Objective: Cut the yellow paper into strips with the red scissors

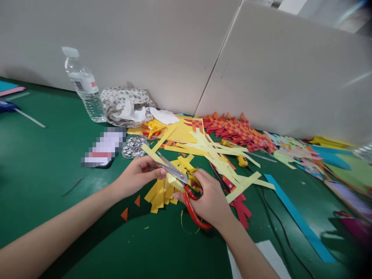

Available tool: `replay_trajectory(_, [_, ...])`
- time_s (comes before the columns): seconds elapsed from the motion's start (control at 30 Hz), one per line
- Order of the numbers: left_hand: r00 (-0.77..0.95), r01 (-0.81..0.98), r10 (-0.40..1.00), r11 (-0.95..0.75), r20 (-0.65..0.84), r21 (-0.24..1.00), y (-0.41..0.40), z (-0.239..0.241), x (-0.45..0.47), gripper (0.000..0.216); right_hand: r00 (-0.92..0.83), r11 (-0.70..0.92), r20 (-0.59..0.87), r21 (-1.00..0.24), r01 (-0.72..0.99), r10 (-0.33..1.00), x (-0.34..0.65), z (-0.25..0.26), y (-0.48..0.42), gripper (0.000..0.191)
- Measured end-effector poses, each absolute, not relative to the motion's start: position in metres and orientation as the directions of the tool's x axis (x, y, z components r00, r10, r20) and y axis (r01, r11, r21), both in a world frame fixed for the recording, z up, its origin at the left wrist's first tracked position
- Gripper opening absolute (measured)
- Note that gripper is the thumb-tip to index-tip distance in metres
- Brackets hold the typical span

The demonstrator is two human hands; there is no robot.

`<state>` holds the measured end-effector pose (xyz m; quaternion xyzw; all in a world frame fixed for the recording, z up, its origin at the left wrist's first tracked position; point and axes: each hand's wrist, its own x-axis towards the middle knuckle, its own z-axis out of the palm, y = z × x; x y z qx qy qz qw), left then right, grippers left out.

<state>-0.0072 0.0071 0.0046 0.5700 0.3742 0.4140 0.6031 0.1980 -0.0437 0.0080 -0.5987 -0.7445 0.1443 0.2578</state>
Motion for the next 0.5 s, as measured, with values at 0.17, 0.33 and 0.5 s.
replay_trajectory(0.17, [0.37,-0.051,0.929,0.009,0.011,0.999,0.0076,0.0025,-0.0082,0.017,-0.155,0.258,0.236,-0.511,0.82,0.959,0.1988,0.0073,-0.0434,0.034])
replay_trajectory(0.33, [0.378,-0.062,0.926,0.006,0.018,0.998,0.0082,0.0006,-0.0085,0.017,-0.147,0.243,0.219,-0.524,0.816,0.965,0.1994,0.0064,-0.0434,0.033])
replay_trajectory(0.5, [0.378,-0.083,0.926,0.013,0.019,0.996,0.0077,0.0018,-0.0078,0.014,-0.133,0.233,0.219,-0.535,0.812,0.967,0.1984,0.0064,-0.0429,0.034])
